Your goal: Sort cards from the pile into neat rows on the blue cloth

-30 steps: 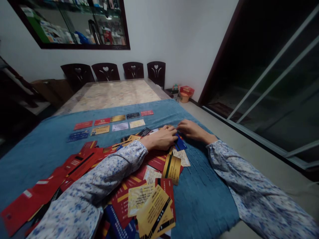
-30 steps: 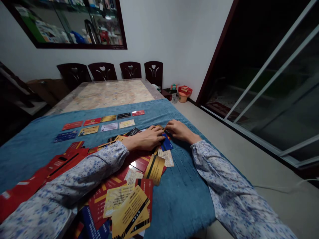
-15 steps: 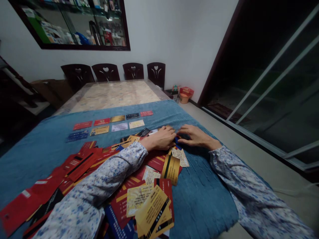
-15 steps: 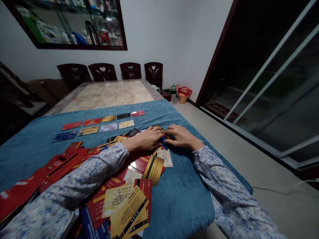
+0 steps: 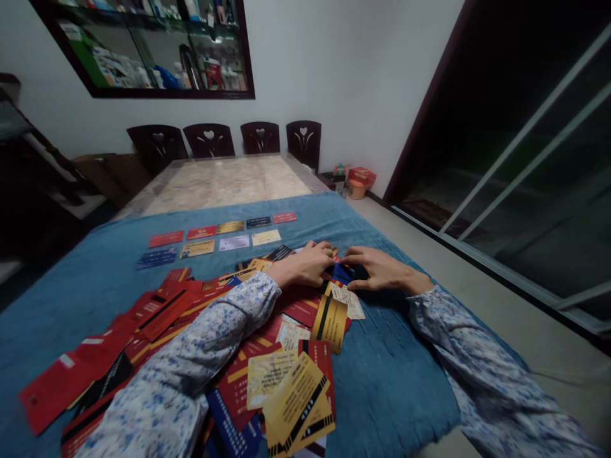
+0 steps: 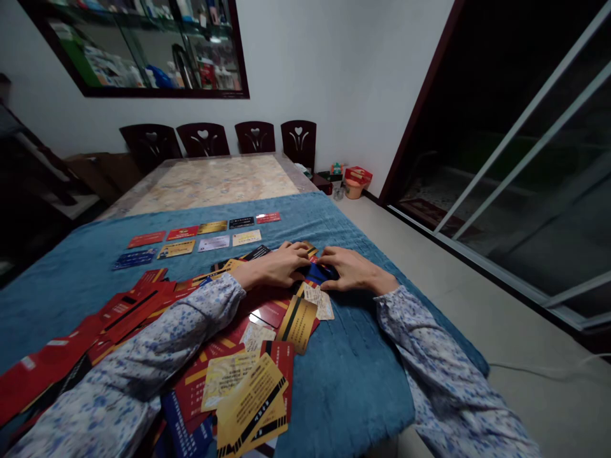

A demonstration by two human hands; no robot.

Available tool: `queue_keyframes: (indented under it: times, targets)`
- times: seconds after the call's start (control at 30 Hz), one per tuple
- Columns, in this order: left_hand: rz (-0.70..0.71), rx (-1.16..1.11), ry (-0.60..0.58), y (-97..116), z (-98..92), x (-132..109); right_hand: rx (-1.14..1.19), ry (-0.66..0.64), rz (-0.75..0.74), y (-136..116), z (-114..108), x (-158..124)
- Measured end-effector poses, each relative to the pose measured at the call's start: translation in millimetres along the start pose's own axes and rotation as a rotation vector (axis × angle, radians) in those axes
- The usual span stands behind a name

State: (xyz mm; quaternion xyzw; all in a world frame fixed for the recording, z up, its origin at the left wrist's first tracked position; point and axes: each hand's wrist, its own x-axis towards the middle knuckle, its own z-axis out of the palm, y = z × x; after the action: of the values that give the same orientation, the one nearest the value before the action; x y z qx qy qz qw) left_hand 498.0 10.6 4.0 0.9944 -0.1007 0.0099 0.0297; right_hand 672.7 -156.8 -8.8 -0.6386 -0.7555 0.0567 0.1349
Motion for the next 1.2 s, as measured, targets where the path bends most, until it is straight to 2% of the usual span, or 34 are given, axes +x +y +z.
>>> queue_keyframes:
  times: [0.3, 0.6, 0.8, 0.93, 1.2]
  targets:
    - [0.036, 0.009, -0.037, 1.0, -5.5, -2.9, 0.040, -0.018, -0.016, -1.0, -0.6, -0.3]
    - [0.101, 0.039, 0.024, 4.8, -4.8, -8.4, 0.072, -0.015, -0.017, -8.2, -8.7, -2.5]
    - [0.092, -0.096, 0.056, 1.8, -8.0, -4.8, 0.181, 0.044, 0.008, -4.8, -13.7, -8.3]
    - [0.084, -0.152, 0.123, -0.2, -9.2, -2.1, 0.245, 0.117, 0.014, -4.9, -17.0, -10.2]
    - [0.015, -0.113, 0.178, -3.4, -5.9, 2.7, 0.164, 0.193, 0.032, 4.1, -9.7, -9.0]
